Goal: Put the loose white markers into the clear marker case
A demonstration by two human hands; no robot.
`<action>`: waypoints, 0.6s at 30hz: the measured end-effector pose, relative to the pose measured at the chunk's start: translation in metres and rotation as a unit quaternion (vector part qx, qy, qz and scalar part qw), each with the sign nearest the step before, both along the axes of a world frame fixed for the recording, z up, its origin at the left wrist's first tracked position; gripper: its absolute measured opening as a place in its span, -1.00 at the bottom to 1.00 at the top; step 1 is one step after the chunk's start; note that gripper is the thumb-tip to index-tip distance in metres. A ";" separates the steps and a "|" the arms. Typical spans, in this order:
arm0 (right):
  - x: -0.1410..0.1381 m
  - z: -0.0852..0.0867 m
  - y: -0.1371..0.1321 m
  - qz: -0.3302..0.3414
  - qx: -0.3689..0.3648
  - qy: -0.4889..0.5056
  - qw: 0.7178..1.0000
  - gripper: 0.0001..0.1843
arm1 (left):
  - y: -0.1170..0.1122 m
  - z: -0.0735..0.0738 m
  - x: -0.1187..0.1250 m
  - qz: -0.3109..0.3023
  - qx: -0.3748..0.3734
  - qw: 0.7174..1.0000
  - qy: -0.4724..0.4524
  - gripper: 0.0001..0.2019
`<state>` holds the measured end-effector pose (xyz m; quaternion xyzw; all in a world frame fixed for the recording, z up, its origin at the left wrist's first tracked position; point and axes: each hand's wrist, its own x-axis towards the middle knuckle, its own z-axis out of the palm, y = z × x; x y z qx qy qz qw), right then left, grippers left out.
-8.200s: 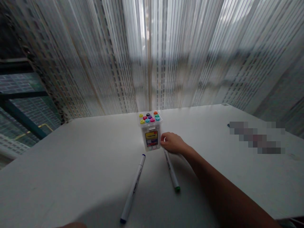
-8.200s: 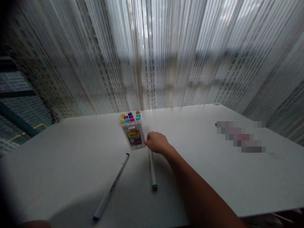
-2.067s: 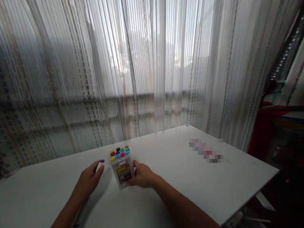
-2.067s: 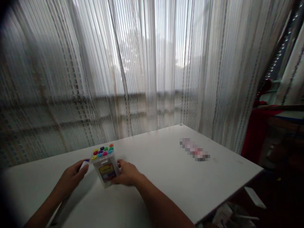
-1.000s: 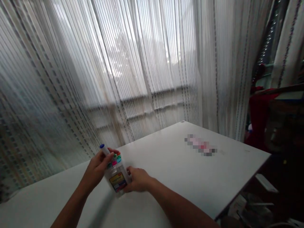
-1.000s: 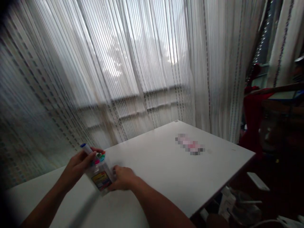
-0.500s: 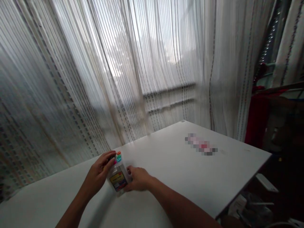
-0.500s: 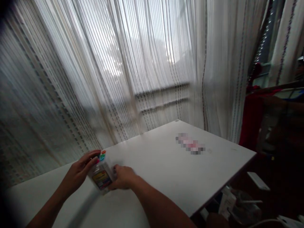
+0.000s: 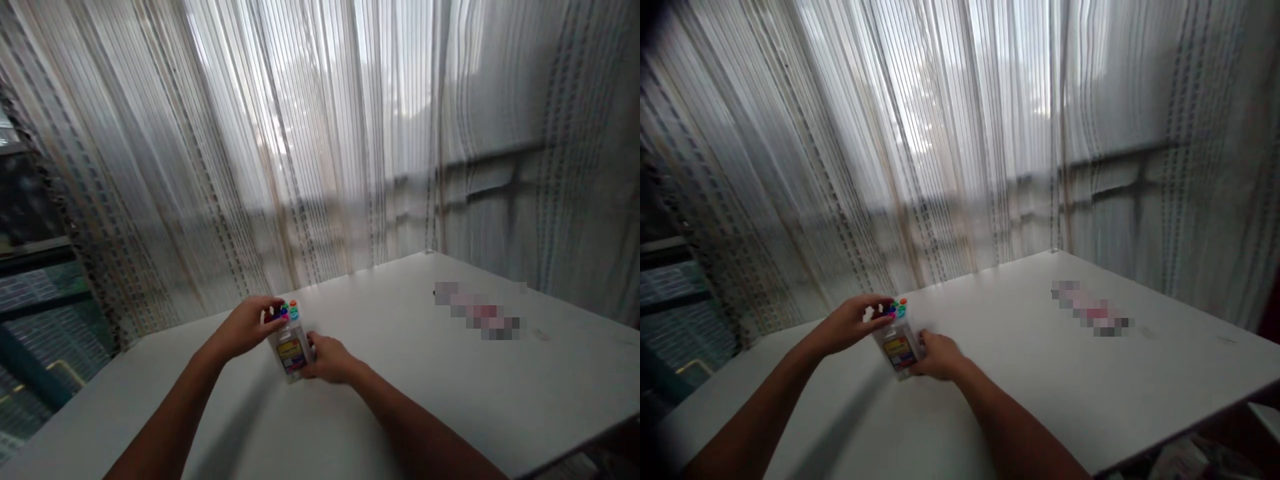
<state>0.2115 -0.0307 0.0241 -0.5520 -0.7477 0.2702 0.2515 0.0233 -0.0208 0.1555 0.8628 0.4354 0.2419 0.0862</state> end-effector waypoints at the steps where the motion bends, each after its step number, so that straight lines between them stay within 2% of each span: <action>1: 0.000 0.000 0.000 -0.001 0.002 -0.002 1.000 -0.29 | 0.001 0.004 0.003 -0.005 -0.009 1.000 0.020 -0.61; 7: -0.001 0.002 -0.001 0.005 -0.006 -0.005 1.000 -0.24 | 0.007 0.016 0.009 -0.025 -0.027 0.996 0.081 -0.66; 13: -0.001 0.002 0.002 0.018 0.000 -0.034 0.999 -0.18 | 0.007 0.017 0.010 -0.026 -0.018 0.995 0.094 -0.66; 18: -0.001 0.000 0.003 0.029 -0.012 -0.033 0.999 -0.17 | 0.008 0.023 0.010 -0.012 -0.051 0.995 0.088 -0.67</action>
